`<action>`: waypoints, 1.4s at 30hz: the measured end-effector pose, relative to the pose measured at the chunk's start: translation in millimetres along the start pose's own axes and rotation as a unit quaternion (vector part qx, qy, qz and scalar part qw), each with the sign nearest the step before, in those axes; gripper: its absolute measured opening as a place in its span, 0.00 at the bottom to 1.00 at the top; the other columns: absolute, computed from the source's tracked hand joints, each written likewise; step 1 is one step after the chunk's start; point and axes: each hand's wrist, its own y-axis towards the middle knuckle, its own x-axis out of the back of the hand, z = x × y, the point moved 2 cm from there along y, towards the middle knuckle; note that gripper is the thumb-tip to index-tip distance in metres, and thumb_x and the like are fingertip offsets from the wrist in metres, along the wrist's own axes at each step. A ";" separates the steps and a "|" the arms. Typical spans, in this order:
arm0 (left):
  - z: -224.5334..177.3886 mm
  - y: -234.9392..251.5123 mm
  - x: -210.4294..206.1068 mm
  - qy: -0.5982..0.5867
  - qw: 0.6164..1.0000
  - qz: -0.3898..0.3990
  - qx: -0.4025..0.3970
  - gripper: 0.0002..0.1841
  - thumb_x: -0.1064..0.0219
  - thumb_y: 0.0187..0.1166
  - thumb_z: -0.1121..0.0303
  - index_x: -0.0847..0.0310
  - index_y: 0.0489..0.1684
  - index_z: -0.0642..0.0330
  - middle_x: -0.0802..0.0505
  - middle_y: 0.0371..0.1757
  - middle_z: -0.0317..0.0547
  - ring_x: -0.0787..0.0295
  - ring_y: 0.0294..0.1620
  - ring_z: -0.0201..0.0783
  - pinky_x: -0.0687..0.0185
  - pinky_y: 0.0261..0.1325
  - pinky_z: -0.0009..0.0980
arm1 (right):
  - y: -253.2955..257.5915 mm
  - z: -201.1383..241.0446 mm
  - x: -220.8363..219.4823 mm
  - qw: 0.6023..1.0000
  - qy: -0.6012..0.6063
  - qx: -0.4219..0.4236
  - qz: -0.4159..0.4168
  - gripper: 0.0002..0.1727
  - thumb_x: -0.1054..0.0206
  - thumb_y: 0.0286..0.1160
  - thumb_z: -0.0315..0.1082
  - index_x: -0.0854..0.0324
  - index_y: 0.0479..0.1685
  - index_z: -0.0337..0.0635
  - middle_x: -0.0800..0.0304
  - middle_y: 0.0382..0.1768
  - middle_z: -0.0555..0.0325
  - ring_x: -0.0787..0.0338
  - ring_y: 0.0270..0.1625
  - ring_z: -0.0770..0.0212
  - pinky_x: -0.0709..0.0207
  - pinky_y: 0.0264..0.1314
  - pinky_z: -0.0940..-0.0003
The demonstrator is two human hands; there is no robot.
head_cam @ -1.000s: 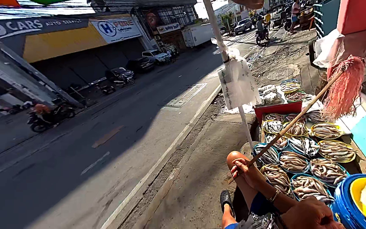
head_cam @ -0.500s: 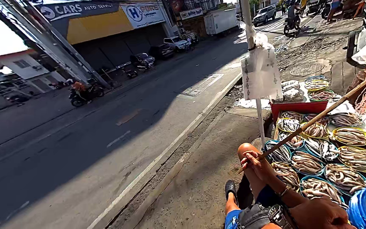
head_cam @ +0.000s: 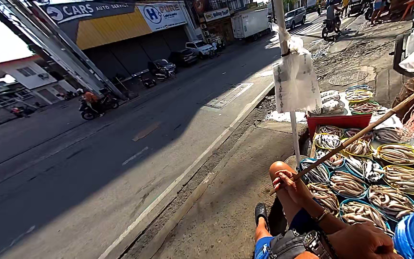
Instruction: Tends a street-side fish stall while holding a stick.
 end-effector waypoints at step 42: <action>-0.1 -0.1 0.2 -0.001 1.000 -0.005 -0.006 0.18 0.38 0.82 0.67 0.19 0.21 0.71 0.17 0.24 0.54 0.18 0.34 0.48 0.25 0.49 0.40 | 0.4 -2.3 -0.3 1.000 0.006 -0.002 -0.010 0.13 0.53 0.91 0.26 0.22 0.55 0.30 0.05 0.31 0.48 0.04 0.30 0.57 0.07 0.40 0.63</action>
